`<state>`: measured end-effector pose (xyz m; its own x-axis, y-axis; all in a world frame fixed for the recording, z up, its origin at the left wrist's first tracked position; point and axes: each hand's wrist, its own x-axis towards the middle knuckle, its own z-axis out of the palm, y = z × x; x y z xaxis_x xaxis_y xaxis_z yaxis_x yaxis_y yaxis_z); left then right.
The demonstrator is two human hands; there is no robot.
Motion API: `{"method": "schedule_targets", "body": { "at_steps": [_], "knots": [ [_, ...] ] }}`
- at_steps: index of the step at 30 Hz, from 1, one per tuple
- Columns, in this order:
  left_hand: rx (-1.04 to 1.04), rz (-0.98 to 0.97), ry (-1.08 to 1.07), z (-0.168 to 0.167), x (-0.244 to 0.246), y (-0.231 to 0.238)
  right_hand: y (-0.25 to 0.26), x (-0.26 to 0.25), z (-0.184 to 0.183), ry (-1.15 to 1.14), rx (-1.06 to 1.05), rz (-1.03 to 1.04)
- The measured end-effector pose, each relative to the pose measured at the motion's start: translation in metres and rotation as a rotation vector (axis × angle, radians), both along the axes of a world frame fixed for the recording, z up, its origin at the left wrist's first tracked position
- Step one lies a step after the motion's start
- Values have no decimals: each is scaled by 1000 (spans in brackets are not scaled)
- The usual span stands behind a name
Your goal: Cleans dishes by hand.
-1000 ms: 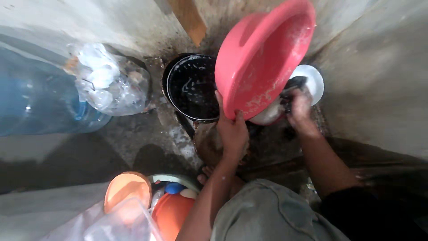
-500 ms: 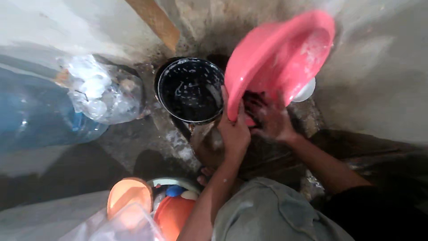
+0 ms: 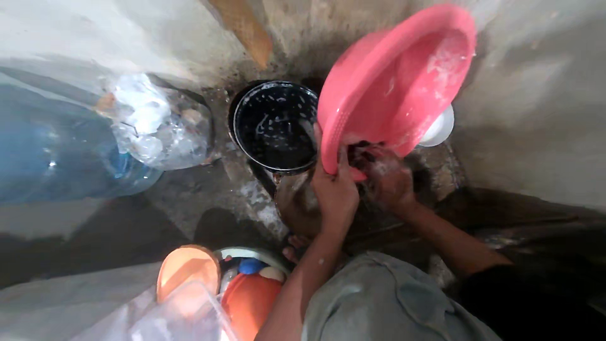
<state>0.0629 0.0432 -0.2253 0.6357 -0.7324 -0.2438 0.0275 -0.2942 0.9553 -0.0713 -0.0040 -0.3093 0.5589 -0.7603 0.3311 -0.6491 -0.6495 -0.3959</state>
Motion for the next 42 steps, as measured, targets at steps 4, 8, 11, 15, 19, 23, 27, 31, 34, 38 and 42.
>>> {"method": "schedule_targets", "body": {
  "at_steps": [4,8,11,15,19,23,27,31,34,38,42],
  "knots": [
    [-12,-34,53,-12,-13,6,-12,-17,-8,6,19,-104],
    [63,-97,13,-4,-17,2,22,19,31,-112,307,-97],
    [3,-93,2,3,-5,0,22,4,13,-171,262,-83],
    [-102,-104,18,-3,-5,2,-5,-21,-8,27,-88,-118],
    [-7,-137,19,-4,-14,2,12,12,34,-69,324,-42],
    [-47,-103,-2,-1,-4,2,3,10,26,-77,111,83],
    [-86,-125,31,-3,3,8,-27,-18,7,224,-70,91],
    [-38,-120,3,-5,-8,6,1,11,29,-9,305,74],
    [-6,-109,-39,-1,-2,5,9,16,27,-143,276,138],
    [49,-194,-113,2,18,13,-26,-32,-17,209,-126,142],
    [152,-233,-144,4,8,7,-14,-11,0,323,169,-26]
  ]
}}
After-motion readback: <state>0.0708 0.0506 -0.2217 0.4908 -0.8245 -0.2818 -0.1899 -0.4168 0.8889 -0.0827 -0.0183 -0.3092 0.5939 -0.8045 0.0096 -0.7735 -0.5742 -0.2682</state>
